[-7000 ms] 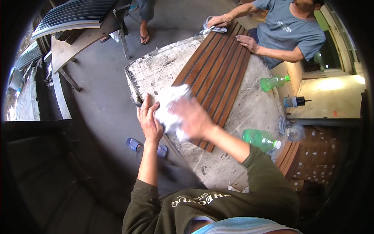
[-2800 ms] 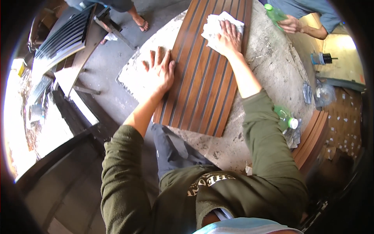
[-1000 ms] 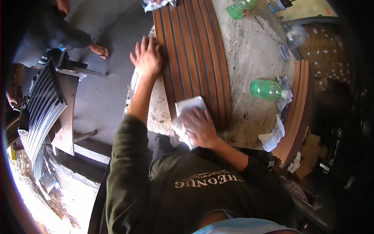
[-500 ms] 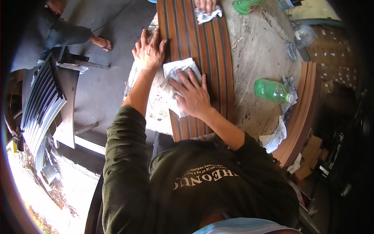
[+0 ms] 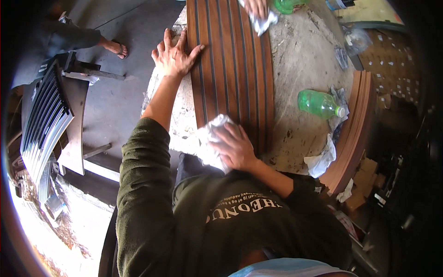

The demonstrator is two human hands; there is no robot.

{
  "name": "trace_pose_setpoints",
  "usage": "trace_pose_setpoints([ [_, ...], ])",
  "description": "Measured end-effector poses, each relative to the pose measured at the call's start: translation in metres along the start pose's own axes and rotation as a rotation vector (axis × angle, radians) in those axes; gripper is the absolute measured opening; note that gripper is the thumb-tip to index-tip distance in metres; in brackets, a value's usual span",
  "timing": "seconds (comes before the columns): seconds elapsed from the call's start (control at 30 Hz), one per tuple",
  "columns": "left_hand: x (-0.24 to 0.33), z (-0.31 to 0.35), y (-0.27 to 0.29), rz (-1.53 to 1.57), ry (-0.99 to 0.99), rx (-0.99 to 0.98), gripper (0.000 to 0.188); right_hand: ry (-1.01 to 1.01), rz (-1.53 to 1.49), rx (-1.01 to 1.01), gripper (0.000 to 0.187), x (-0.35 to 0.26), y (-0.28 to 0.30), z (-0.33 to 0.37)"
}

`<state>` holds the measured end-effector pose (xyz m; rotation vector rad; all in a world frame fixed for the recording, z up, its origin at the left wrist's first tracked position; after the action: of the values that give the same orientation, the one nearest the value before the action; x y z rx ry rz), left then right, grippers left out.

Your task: The person wipes a wooden slatted panel with a cloth by hand, periodically applying liquid from a bottle, and moves the panel to a stack.

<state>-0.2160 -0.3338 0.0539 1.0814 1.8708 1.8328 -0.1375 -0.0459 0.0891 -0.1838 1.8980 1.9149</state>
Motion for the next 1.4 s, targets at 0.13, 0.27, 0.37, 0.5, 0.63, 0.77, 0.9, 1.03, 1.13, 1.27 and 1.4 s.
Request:
trace_pose_setpoints([
  [0.13,0.004,-0.004,-0.001,0.013,-0.047,0.119,0.069,0.091,0.073,-0.122,0.054,-0.004,-0.019,0.003],
  [0.27,0.013,-0.005,0.013,0.076,-0.026,-0.041,0.068,0.208,0.098,-0.188,0.048,-0.036,-0.025,-0.065],
  [0.37,0.005,-0.002,0.019,0.089,0.059,-0.170,0.071,0.233,0.076,-0.176,0.041,-0.034,-0.030,-0.050],
  [0.5,0.007,0.000,0.022,0.097,0.048,-0.181,0.071,0.248,-0.035,-0.222,0.040,-0.015,-0.020,0.006],
  [0.63,0.017,-0.002,0.018,0.122,0.019,-0.165,0.070,0.327,-0.002,-0.208,0.043,-0.030,-0.031,-0.005],
  [0.77,0.009,0.003,0.017,0.122,0.033,-0.142,0.069,0.393,0.054,-0.233,0.036,-0.049,-0.051,-0.008],
  [0.9,0.007,0.008,0.017,0.120,0.049,-0.173,0.068,0.440,0.184,-0.101,0.019,-0.087,-0.061,-0.015],
  [1.03,0.016,-0.001,0.021,0.185,0.052,-0.215,0.063,0.207,-0.092,-0.195,0.026,-0.088,-0.066,-0.050],
  [1.13,0.006,-0.001,0.016,0.125,0.070,-0.209,0.062,0.225,-0.493,0.010,0.026,-0.055,-0.038,-0.064],
  [1.27,0.004,-0.001,0.019,0.174,0.071,-0.185,0.062,-0.277,-0.279,0.378,0.024,0.115,0.055,-0.052],
  [1.4,0.000,-0.001,0.009,0.137,0.045,-0.167,0.063,-0.085,0.092,0.240,0.036,0.122,0.055,-0.009],
])
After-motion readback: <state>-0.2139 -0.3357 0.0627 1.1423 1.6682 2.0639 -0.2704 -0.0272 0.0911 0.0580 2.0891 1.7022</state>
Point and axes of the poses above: each hand's wrist, its own z-axis away from the middle knuckle, its own y-axis out of the back of the hand, x = y × z, the point moved 9 cm from there along -z, towards the middle knuckle, and after that the axes turned 2 degrees about -y, right-handed, at the moved point
